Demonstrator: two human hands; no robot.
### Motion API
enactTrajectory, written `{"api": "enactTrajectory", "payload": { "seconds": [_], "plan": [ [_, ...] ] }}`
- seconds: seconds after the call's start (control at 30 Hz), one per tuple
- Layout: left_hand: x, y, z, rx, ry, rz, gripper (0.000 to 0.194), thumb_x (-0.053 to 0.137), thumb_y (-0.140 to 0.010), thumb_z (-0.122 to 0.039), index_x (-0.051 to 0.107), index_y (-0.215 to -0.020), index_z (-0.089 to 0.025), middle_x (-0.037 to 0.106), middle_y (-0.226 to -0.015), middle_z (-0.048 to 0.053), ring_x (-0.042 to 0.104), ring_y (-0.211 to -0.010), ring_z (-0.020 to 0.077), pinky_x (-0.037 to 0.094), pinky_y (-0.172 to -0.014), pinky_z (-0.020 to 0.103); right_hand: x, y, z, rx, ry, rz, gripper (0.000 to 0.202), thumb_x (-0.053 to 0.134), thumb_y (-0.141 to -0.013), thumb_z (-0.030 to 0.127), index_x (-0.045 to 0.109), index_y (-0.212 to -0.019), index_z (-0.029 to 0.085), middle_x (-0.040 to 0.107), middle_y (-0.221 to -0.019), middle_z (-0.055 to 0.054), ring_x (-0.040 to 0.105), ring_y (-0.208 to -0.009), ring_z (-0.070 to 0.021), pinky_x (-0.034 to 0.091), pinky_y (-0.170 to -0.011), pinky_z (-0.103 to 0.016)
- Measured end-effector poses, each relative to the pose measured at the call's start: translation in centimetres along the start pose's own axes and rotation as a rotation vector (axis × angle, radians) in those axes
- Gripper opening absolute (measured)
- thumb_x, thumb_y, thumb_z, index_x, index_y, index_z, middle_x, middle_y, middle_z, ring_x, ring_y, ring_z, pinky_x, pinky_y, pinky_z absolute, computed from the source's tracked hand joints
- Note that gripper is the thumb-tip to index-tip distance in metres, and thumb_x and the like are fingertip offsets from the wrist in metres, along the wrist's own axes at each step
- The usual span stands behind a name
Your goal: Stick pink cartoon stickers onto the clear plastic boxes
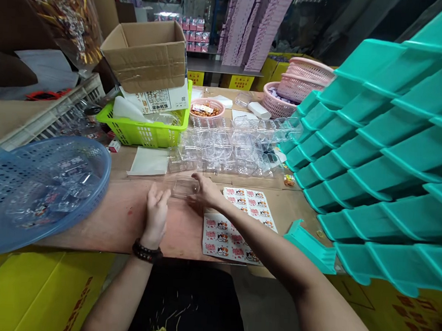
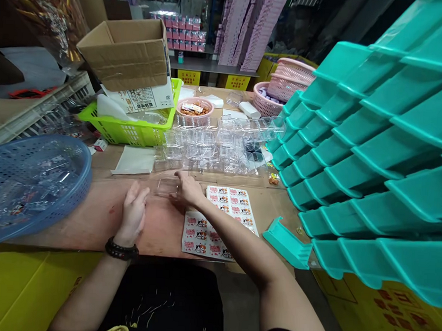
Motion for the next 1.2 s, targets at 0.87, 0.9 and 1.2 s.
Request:
{"api": "enactTrajectory", "payload": {
  "seconds": [0.87,0.9,1.2],
  "plan": [
    [5.1,-3.6,-6.6,-0.180,0.345,0.300,0.010,0.062,-0.091,-0.025,0.068,-0.091,-0.017,0.074,-0.077,0.000,0.071,-0.069,0.0112,0.056,-0.081,0.027,-8.3,-1.6,4.3,-0.402,0.168,-0.337,0.099,0.076,-0.075,0.048,0.025,-0.153,0.014,0.029,-0.159,-0.019,0.025,-0.148,-0.0340,0.019,-0.119,-0.055],
    [4.8,-2.4,-6.5,-0.273,0.376,0.328,0.015,0.060,-0.093,-0.028,0.069,-0.093,-0.017,0.074,-0.076,0.001,0.071,-0.069,0.0116,0.057,-0.079,0.026,-8.3,-0.6,4.7,-0.443,0.079,-0.296,0.090,0.075,-0.077,0.046,0.032,-0.150,0.014,0.039,-0.153,-0.018,0.035,-0.143,-0.0321,0.026,-0.117,-0.051],
    [2.2,6.7,-0.1,-0.506,0.282,0.391,0.013,0.063,-0.091,-0.027,0.069,-0.092,-0.015,0.075,-0.095,0.007,0.073,-0.082,0.0170,0.060,-0.074,0.028,-6.5,7.2,0.3,-0.097,-0.069,0.061,0.072,0.081,-0.072,0.049,0.054,-0.130,0.017,0.059,-0.131,-0.017,0.057,-0.119,-0.0313,0.048,-0.097,-0.045]
  ]
}}
Point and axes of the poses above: each hand's wrist, its own y-axis away from the middle knuckle, its own x-axis out of the palm, z = x × y, the point moved 3 cm from there along -y, towards the middle knuckle
